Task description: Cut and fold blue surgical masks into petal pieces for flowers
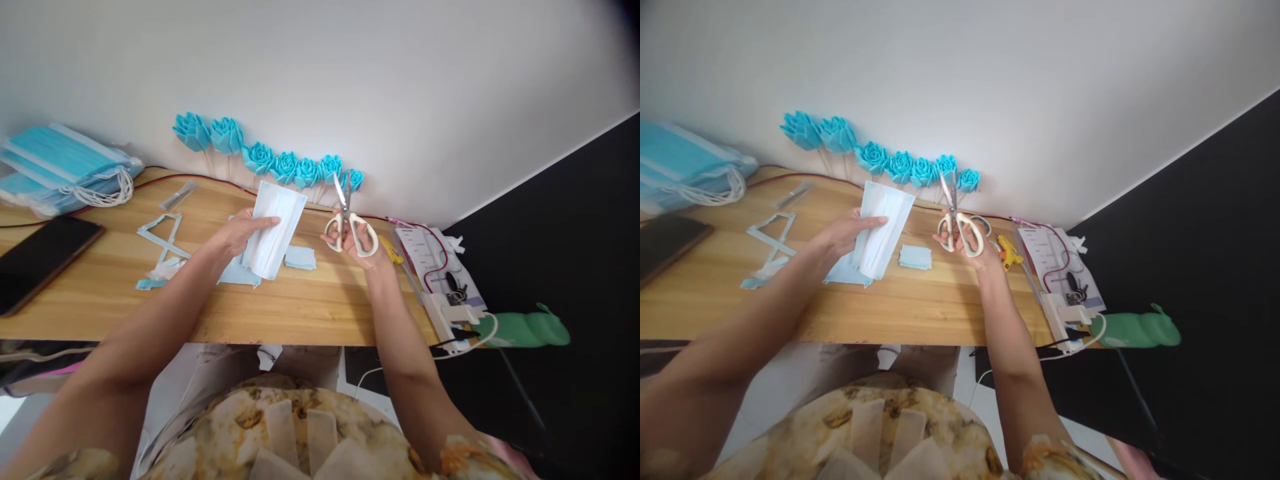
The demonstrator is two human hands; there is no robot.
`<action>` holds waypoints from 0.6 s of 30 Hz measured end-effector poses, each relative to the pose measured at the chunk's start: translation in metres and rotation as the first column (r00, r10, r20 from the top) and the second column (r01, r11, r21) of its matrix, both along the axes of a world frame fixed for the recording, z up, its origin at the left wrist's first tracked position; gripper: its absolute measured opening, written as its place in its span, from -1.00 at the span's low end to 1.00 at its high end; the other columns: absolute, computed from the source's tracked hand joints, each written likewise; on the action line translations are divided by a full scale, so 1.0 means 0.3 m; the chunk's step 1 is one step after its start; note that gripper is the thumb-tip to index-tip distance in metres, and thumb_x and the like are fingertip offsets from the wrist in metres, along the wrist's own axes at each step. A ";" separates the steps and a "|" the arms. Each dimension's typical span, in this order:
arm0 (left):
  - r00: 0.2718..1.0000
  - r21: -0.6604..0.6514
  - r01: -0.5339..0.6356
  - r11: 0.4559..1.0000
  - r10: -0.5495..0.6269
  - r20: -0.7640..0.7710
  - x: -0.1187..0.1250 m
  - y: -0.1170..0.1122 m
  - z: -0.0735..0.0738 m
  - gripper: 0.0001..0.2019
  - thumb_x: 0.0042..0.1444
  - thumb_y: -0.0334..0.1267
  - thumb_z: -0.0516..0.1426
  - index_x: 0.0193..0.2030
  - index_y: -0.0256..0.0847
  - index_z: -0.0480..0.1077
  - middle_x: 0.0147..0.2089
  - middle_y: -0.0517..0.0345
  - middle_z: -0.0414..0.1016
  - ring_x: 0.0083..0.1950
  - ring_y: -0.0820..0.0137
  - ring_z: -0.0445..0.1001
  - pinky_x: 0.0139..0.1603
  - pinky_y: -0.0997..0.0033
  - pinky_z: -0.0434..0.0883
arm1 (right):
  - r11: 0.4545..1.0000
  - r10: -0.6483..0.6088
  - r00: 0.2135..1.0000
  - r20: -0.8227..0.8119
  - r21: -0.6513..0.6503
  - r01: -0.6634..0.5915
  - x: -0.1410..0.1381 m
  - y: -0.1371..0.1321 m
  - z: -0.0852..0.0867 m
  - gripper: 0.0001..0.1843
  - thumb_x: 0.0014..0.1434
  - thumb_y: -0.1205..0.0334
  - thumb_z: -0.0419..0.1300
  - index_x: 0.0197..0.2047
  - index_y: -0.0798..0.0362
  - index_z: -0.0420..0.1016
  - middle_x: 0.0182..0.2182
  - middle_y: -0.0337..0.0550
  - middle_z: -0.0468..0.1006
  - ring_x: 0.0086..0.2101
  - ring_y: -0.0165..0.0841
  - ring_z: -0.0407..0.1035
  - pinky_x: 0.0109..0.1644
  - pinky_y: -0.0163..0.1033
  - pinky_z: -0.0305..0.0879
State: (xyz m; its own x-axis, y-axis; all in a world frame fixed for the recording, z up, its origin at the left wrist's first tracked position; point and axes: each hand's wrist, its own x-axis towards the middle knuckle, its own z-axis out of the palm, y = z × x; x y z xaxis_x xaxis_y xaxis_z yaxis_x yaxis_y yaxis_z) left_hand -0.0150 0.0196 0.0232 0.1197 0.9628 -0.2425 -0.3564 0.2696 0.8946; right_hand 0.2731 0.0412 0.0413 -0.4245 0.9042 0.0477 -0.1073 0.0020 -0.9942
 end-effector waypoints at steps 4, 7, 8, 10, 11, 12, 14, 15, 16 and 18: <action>0.991 -0.042 0.120 0.992 -0.122 -0.062 0.010 -0.014 -0.005 -0.52 -0.41 -0.10 0.55 -0.32 -0.27 0.60 -0.35 0.04 0.63 -0.38 0.32 0.51 -0.39 0.37 0.43 | 0.999 -0.008 0.997 -0.071 -0.046 0.005 -0.065 -0.001 -0.041 -0.28 0.05 -0.55 0.16 -0.05 -0.10 0.53 -0.24 -0.19 0.56 -0.31 -0.34 0.45 -0.05 -0.07 0.51; 0.963 -0.052 0.240 0.969 -0.245 -0.115 0.019 -0.027 -0.008 -0.59 -0.34 -0.10 0.53 -0.35 -0.26 0.60 -0.36 0.04 0.64 -0.40 0.33 0.51 -0.42 0.40 0.41 | 0.995 -0.042 0.977 -0.210 -0.094 0.023 -0.100 -0.013 -0.102 -0.34 0.07 -0.51 0.19 -0.09 -0.11 0.49 -0.32 -0.27 0.52 -0.39 -0.40 0.42 -0.17 -0.16 0.50; 0.950 -0.052 0.280 0.959 -0.284 -0.129 0.023 -0.031 -0.009 -0.60 -0.32 -0.11 0.52 -0.35 -0.26 0.61 -0.35 0.03 0.65 -0.40 0.33 0.51 -0.41 0.41 0.42 | 0.995 -0.053 0.974 -0.222 -0.099 0.031 -0.108 -0.020 -0.119 -0.36 0.03 -0.46 0.26 -0.09 -0.11 0.48 -0.35 -0.30 0.50 -0.41 -0.40 0.42 -0.21 -0.18 0.49; 0.921 -0.052 0.349 0.936 -0.353 -0.163 0.032 -0.037 -0.011 -0.64 -0.28 -0.13 0.50 -0.33 -0.25 0.63 -0.32 0.03 0.67 -0.39 0.31 0.54 -0.38 0.40 0.45 | 0.994 -0.067 0.976 -0.205 -0.099 0.048 -0.120 -0.035 -0.138 -0.38 -0.03 -0.33 0.39 -0.05 -0.11 0.46 -0.39 -0.34 0.46 -0.44 -0.39 0.42 -0.28 -0.20 0.47; 0.907 -0.051 0.376 0.925 -0.379 -0.183 0.037 -0.039 -0.013 -0.65 -0.27 -0.14 0.50 -0.32 -0.24 0.64 -0.31 0.03 0.67 -0.38 0.31 0.55 -0.37 0.39 0.46 | 0.994 -0.066 0.981 -0.182 -0.101 0.048 -0.123 -0.042 -0.141 -0.37 -0.05 -0.25 0.43 -0.02 -0.11 0.45 -0.40 -0.35 0.44 -0.44 -0.39 0.43 -0.31 -0.20 0.47; 0.894 -0.052 0.396 0.917 -0.397 -0.206 0.041 -0.040 -0.015 -0.65 -0.26 -0.13 0.49 -0.32 -0.24 0.64 -0.31 0.03 0.68 -0.39 0.30 0.56 -0.37 0.39 0.47 | 0.994 -0.067 0.986 -0.152 -0.098 0.052 -0.126 -0.048 -0.139 -0.36 -0.06 -0.19 0.45 0.02 -0.11 0.43 -0.40 -0.36 0.43 -0.45 -0.39 0.43 -0.34 -0.22 0.45; 0.879 -0.062 0.408 0.911 -0.410 -0.245 0.046 -0.041 -0.019 -0.65 -0.25 -0.11 0.49 -0.32 -0.24 0.64 -0.32 0.04 0.68 -0.39 0.29 0.57 -0.37 0.39 0.48 | 0.994 -0.089 0.993 -0.080 -0.071 0.084 -0.131 -0.059 -0.129 -0.33 -0.07 -0.09 0.48 0.05 -0.11 0.39 -0.38 -0.38 0.43 -0.48 -0.43 0.40 -0.42 -0.26 0.41; 0.877 -0.070 0.404 0.912 -0.408 -0.255 0.046 -0.041 -0.020 -0.64 -0.24 -0.08 0.48 -0.31 -0.24 0.64 -0.31 0.04 0.68 -0.39 0.29 0.57 -0.38 0.39 0.48 | 0.993 -0.112 0.993 -0.038 -0.045 0.110 -0.134 -0.063 -0.122 -0.34 -0.08 -0.05 0.49 0.05 -0.11 0.38 -0.37 -0.39 0.42 -0.50 -0.46 0.38 -0.45 -0.29 0.38; 0.877 -0.079 0.399 0.914 -0.405 -0.258 0.045 -0.041 -0.022 -0.62 -0.22 -0.06 0.48 -0.30 -0.24 0.63 -0.30 0.04 0.68 -0.39 0.29 0.57 -0.38 0.39 0.48 | 0.990 -0.140 0.990 0.000 -0.012 0.140 -0.136 -0.066 -0.116 -0.35 -0.08 -0.01 0.49 0.04 -0.10 0.38 -0.37 -0.40 0.40 -0.52 -0.48 0.35 -0.47 -0.31 0.36; 0.885 -0.089 0.388 0.917 -0.398 -0.240 0.037 -0.038 -0.024 -0.58 -0.17 0.02 0.46 -0.27 -0.24 0.61 -0.29 0.05 0.68 -0.39 0.28 0.57 -0.39 0.38 0.49 | 0.979 -0.202 0.979 0.032 0.048 0.200 -0.141 -0.071 -0.106 -0.39 -0.09 0.04 0.50 0.01 -0.10 0.38 -0.37 -0.41 0.37 -0.51 -0.51 0.32 -0.48 -0.34 0.35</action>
State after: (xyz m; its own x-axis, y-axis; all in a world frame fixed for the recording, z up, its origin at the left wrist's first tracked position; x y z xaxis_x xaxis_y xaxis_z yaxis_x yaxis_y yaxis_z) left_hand -0.0039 0.0083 0.0159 0.4177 0.8389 -0.3490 0.0176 0.3766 0.9262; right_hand 0.2308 0.0198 0.0096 -0.2365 0.9685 0.0776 -0.0635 0.0643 -0.9959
